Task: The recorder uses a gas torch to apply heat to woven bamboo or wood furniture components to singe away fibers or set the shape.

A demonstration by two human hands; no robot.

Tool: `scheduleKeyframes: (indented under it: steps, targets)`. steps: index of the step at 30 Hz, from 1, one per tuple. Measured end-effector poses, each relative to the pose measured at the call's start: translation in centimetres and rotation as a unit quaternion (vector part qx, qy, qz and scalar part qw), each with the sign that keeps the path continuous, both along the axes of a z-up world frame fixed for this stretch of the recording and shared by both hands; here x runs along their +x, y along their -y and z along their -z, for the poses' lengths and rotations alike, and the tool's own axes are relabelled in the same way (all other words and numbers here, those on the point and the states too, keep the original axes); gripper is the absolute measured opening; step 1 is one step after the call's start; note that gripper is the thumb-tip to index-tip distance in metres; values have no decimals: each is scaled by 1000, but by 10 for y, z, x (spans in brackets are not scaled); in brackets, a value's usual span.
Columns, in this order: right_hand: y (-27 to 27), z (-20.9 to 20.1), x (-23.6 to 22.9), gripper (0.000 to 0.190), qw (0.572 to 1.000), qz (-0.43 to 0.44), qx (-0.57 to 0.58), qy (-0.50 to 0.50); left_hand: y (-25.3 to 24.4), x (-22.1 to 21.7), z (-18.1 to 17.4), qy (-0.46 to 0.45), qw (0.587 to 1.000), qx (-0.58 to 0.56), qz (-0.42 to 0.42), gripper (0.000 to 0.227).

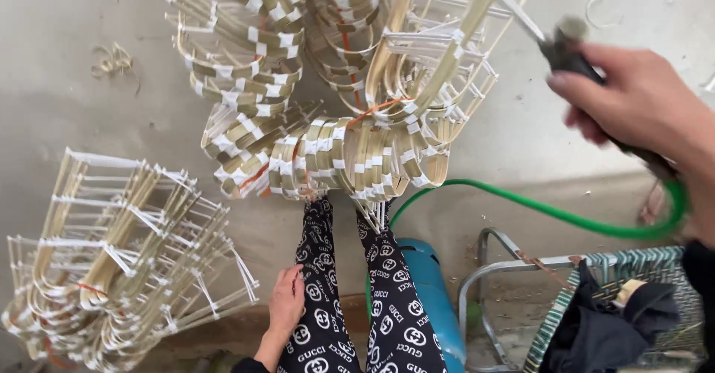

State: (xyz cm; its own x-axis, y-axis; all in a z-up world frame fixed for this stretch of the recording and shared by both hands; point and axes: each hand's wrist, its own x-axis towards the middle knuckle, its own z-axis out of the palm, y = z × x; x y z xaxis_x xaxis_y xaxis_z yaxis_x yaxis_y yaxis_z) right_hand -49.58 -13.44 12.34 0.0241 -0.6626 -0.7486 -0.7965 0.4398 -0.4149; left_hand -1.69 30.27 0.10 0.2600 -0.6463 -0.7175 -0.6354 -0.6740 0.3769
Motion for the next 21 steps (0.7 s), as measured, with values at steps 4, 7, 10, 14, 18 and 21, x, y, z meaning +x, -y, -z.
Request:
scheduleKeyframes:
  steps: [4, 7, 10, 14, 18, 21]
  targets:
    - [-26, 10, -46, 42, 993, -60, 60, -84, -28, -1, 15, 19, 1000, 9, 11, 29]
    - [-46, -3, -35, 30, 997, -38, -35, -54, -41, -4, 32, 45, 997, 26, 53, 31]
    - [-99, -1, -79, 29, 996, 23, 91, -9, -50, -10, 37, 62, 992, 59, 92, 36]
    - [-118, -21, -49, 25, 997, 22, 70, -12, -52, -2, 46, 44, 988, 71, 127, 37]
    - [-159, -34, -55, 21, 999, 28, 46, -6, -49, 14, 55, 50, 967, 155, 195, 42]
    - [-176, -57, -30, 21, 985, 48, 160, -38, -44, 30, 58, 55, 940, 218, 257, 42]
